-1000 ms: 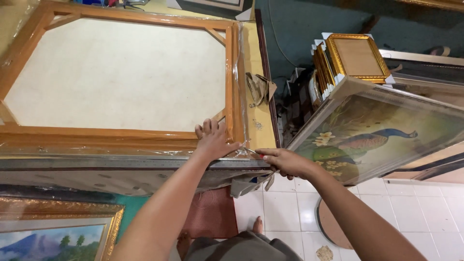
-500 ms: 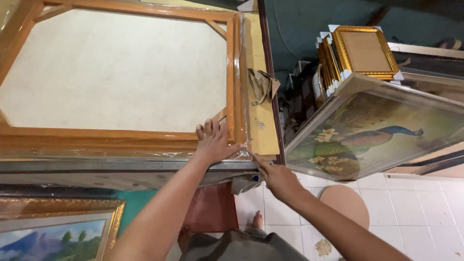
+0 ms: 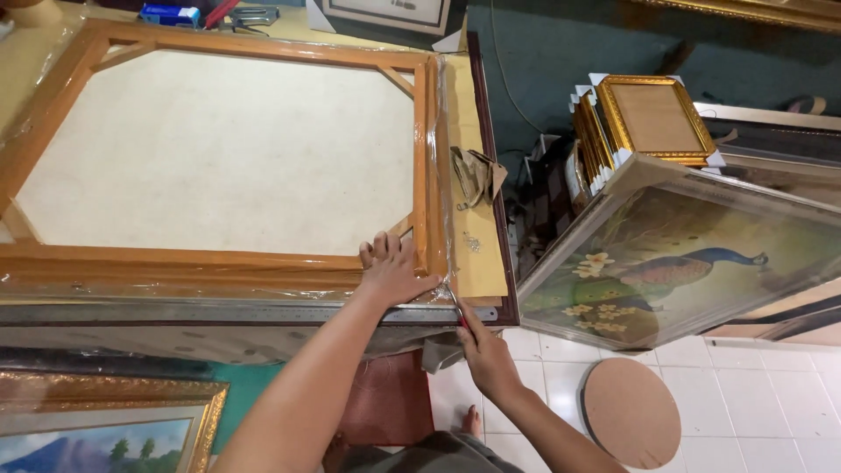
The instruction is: The person uses a screwdriver to tighten screws on the corners of a wooden picture frame placed on a workbench. They briefly lift and reposition the frame, then continue securing the corners with the screwdriver.
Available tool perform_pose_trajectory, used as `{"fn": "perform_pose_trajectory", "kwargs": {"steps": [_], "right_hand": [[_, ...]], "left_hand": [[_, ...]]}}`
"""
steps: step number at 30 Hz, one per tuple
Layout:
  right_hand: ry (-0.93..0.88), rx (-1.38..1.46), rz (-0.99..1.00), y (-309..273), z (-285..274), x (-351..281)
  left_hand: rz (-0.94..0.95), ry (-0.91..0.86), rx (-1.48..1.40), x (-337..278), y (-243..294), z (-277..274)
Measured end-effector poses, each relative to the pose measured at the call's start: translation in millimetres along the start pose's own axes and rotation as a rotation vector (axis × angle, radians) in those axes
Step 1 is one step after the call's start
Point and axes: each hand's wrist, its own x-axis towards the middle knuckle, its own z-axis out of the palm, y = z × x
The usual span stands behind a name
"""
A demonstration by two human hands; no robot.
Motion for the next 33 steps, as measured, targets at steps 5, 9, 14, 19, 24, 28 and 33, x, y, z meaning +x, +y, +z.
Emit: {"fn": "perform_pose_trajectory", "kwargs": {"steps": [5, 9, 14, 19, 24, 28, 33], "right_hand": [[0.079, 0.142, -0.076, 6, 15, 3], [0.108, 0.127, -0.023, 6, 26, 4], [0.167, 0.241, -0.125, 18, 36, 12], [0.103, 0.370, -0.092, 13, 35, 6], [0.070, 0.600, -0.150, 19, 46, 7], [0.137, 0.308, -0.136, 18, 46, 10], [0.051, 0.365, -0.085, 1, 23, -7]], "left_hand": [[-0.016, -0.007, 0.047, -2, 1, -2], [-0.019, -0.008, 0.056, -3, 2, -4], [-0.017, -0.020, 0.021, -7, 3, -6], [-0.019, 0.009, 0.043, -10, 4, -6], [-0.017, 0.010, 0.079, -9, 4, -3], [-0.011, 0.043, 0.058, -11, 2, -5], [-0.004, 0.036, 0.040, -13, 4, -8]]}}
